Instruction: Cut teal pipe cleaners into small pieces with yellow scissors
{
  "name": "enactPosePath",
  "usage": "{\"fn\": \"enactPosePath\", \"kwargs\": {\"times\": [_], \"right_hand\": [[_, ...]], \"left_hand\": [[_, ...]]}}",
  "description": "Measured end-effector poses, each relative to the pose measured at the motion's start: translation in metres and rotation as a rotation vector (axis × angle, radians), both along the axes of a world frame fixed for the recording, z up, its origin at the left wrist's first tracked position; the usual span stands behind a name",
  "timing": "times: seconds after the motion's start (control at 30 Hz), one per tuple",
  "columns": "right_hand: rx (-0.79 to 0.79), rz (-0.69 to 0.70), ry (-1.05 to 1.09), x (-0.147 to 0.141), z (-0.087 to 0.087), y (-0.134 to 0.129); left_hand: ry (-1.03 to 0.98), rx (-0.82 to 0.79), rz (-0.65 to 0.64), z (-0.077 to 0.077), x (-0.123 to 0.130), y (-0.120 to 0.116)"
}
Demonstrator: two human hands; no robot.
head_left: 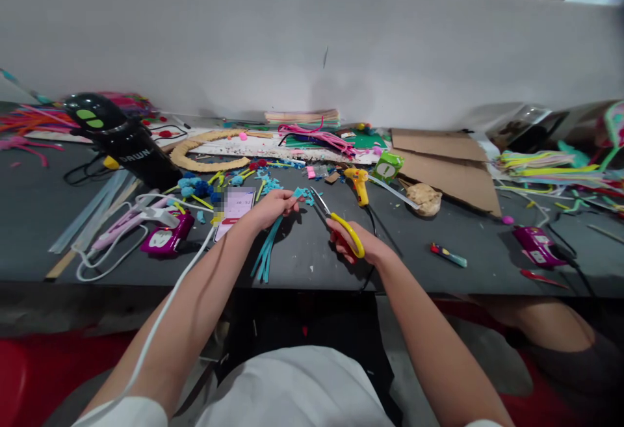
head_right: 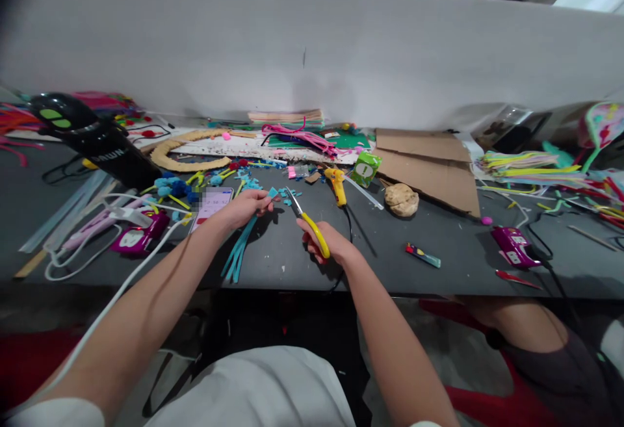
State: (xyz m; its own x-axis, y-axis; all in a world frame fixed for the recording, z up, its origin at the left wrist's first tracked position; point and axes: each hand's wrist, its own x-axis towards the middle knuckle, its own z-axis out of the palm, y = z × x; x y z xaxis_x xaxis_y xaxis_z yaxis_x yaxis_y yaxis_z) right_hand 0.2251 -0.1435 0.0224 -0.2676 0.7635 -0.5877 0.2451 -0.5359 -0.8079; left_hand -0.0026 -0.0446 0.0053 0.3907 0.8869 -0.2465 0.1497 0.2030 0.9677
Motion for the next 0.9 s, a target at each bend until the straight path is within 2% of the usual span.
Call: {"fn": "enactPosePath", "kwargs": {"times": [0.17, 0.33, 0.47, 0.6, 0.9], "right_hand": [[0.062, 0.025, -0.024, -0.002, -0.011, -0.003], [0.076, 0.054, -0.065, -0.004, -0.009, -0.006], [0.075, 0.097, -0.097, -0.006, -0.004, -0.007], [0.1, 0.084, -0.065, -0.005, -0.007, -0.008], [0.121, 0.099, -0.101, -0.006, -0.009, -0.007]], "left_hand": [[0.083, 0.09, -0.024, 0.0, -0.004, -0.004], [0.042, 0.065, 0.05, -0.001, -0.003, -0.006], [-0.014, 0.024, 0.079, 0.006, -0.001, -0.009], [0.024, 0.003, 0.079, 0.01, -0.002, -0.009], [0.008, -0.085, 0.039, 0.001, 0.003, -0.003]]}}
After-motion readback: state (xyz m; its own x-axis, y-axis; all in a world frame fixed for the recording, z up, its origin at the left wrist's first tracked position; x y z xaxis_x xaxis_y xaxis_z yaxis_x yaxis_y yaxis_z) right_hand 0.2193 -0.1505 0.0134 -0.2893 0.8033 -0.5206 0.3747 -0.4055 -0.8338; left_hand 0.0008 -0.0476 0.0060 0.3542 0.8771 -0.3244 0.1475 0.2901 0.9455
